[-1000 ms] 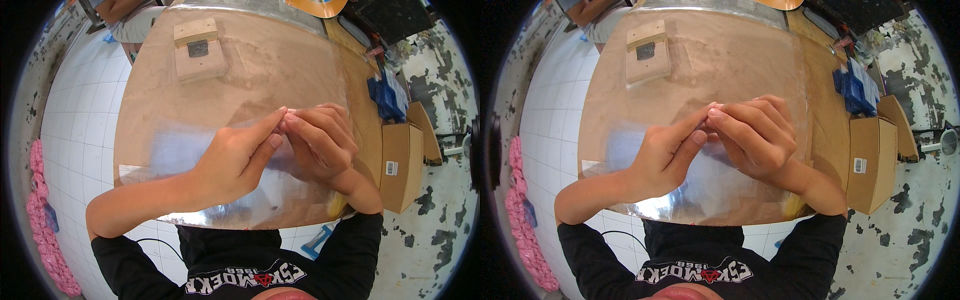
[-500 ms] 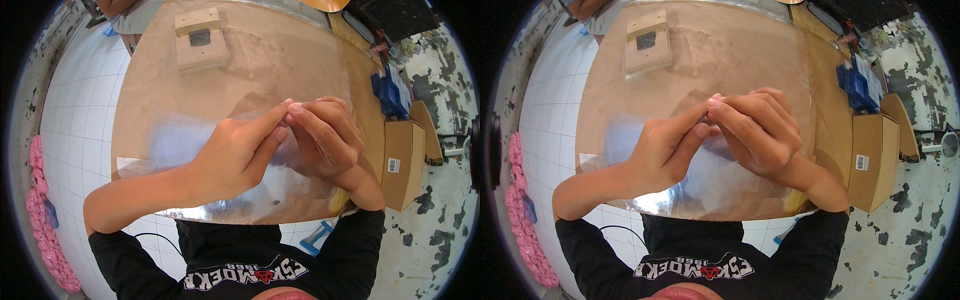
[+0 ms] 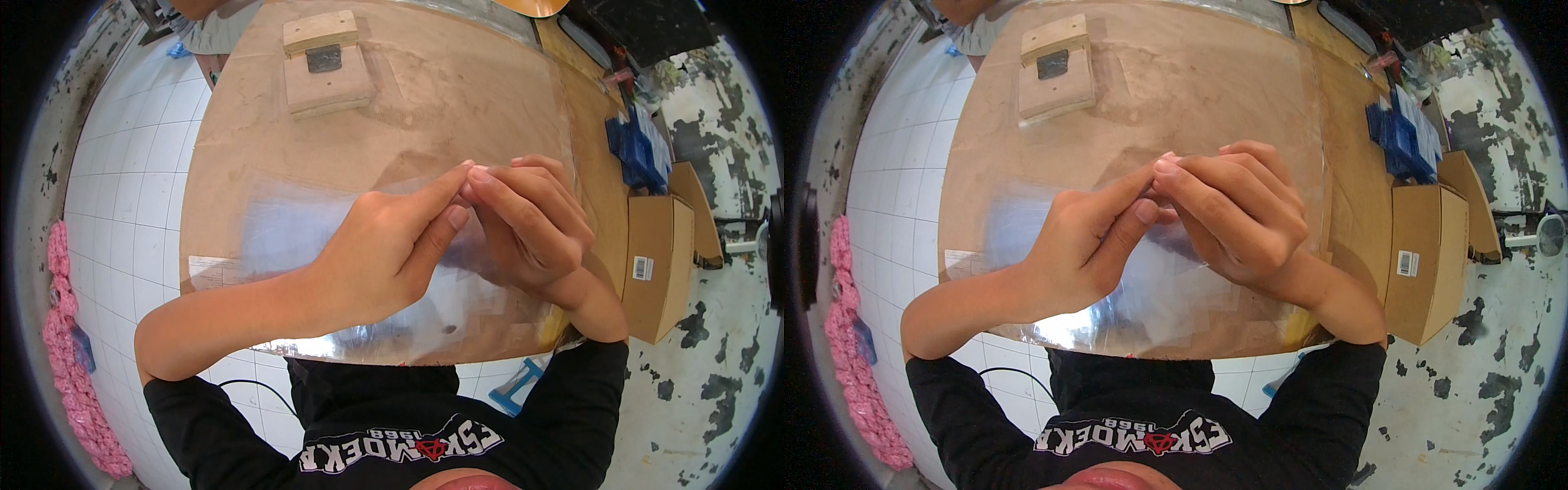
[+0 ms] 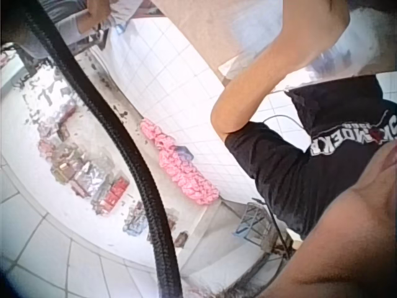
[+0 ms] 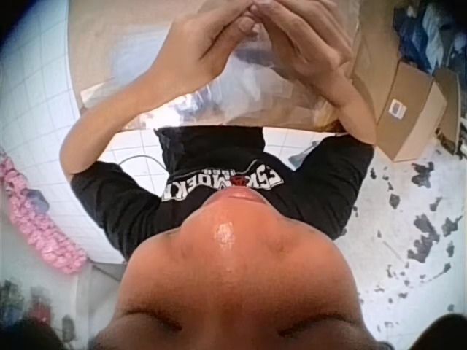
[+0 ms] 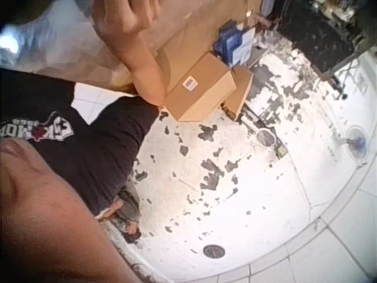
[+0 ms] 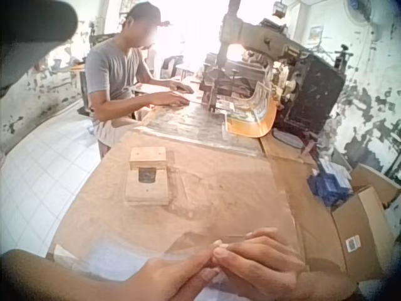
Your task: The person holds up and handles several thin, clear plastic sheets over a light brown surface, turning them over and aligning them one at a time.
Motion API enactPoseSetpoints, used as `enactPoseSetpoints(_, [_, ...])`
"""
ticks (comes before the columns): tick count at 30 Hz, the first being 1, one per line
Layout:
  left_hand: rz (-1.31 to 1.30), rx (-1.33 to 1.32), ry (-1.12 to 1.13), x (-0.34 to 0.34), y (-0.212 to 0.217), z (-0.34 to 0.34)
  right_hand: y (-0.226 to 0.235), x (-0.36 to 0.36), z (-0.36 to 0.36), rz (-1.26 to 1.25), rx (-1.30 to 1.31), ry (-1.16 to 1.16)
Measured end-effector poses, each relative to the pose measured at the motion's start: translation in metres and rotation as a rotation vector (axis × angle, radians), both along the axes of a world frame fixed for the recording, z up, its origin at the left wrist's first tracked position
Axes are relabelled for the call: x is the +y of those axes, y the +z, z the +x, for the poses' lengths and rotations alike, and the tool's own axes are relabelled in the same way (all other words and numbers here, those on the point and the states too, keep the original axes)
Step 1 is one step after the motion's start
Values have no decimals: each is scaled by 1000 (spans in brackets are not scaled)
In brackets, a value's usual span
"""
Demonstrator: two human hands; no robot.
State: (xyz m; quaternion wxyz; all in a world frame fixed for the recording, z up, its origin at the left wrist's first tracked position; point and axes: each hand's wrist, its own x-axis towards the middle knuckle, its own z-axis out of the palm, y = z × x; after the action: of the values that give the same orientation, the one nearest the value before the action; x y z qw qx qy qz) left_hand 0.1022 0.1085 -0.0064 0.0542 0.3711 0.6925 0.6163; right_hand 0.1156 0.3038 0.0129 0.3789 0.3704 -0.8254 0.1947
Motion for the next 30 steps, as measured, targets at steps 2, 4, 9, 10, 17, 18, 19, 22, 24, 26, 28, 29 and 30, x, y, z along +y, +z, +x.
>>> enactPoseSetpoints(2, [-99, -46, -55, -5, 5, -1, 0, 0, 1, 5, 1, 4])
enactPoseSetpoints(4, [-93, -54, -56, -5, 7, 0, 0, 1, 1, 11, 5, 10])
enactPoseSetpoints(9, [68, -18, 19, 2, -2, 3, 0, 0, 1, 12, 4, 14])
enactPoseSetpoints(10, [73, -23, 19, 3, -2, 3, 0, 0, 2, 10, 4, 13])
enactPoseSetpoints(17, [-97, -80, -61, -5, 8, 2, 2, 0, 2, 0, 2, 14])
enactPoseSetpoints(18, [-42, -49, -34, -4, 6, 3, 2, -1, 2, 3, 3, 14])
enactPoseSetpoints(19, [12, -19, -6, -2, 1, 3, 2, -2, 3, 6, 4, 15])
enactPoseSetpoints(22, [82, 12, 25, 1, -1, 4, 2, -2, 3, 16, -3, 12])
enactPoseSetpoints(24, [86, 8, 25, 1, -1, 4, 2, -2, 3, 19, -2, 14])
enactPoseSetpoints(26, [79, 1, 20, 1, -1, 4, 2, -2, 2, 21, -3, 17])
enactPoseSetpoints(28, [82, 17, 27, 1, -1, 4, 3, -3, 2, 6, -11, 13])
enactPoseSetpoints(29, [84, 24, 30, 1, -2, 4, 3, -3, 3, -9, -19, 7])
enactPoseSetpoints(30, [77, 23, 31, 1, -2, 4, 3, -4, 2, -17, -21, 5])
